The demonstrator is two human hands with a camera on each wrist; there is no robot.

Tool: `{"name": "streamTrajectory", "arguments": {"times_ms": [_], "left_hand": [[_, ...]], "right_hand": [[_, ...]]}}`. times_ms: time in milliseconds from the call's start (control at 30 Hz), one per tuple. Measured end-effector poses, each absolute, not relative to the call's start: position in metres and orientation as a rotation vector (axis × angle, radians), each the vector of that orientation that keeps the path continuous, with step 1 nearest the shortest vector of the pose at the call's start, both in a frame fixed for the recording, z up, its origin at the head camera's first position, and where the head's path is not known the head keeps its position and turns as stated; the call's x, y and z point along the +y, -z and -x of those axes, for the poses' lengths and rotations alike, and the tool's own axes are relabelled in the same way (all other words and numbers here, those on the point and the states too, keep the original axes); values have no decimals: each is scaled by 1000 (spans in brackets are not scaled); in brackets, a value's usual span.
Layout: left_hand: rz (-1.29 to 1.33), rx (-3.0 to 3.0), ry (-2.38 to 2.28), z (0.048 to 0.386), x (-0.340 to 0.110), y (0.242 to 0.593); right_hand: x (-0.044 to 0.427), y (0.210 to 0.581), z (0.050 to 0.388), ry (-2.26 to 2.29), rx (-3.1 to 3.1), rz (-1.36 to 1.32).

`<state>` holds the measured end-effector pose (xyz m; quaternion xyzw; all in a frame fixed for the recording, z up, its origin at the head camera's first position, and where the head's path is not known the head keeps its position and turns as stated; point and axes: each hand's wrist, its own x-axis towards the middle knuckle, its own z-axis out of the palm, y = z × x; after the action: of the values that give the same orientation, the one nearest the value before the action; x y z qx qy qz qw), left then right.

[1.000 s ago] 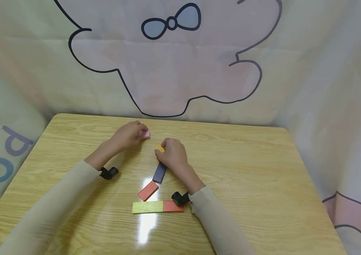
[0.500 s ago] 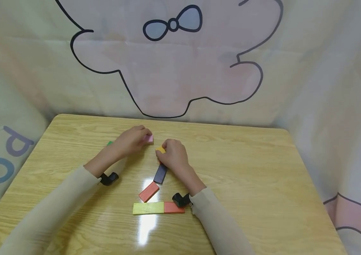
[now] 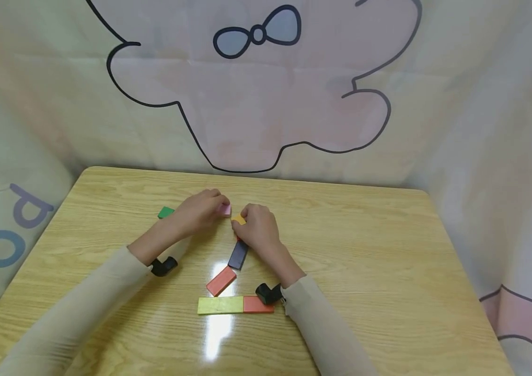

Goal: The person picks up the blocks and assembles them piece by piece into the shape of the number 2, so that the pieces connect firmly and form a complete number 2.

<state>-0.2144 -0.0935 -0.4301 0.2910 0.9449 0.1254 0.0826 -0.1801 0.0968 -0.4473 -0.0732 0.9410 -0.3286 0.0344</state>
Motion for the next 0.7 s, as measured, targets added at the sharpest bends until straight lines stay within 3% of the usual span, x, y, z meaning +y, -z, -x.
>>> {"name": "streamTrajectory", "arguments": {"times_ms": [700], "left_hand": [[-880,2801,-415,211,-90,439]], "right_hand": [[98,451,181,1013,2890,202]]}}
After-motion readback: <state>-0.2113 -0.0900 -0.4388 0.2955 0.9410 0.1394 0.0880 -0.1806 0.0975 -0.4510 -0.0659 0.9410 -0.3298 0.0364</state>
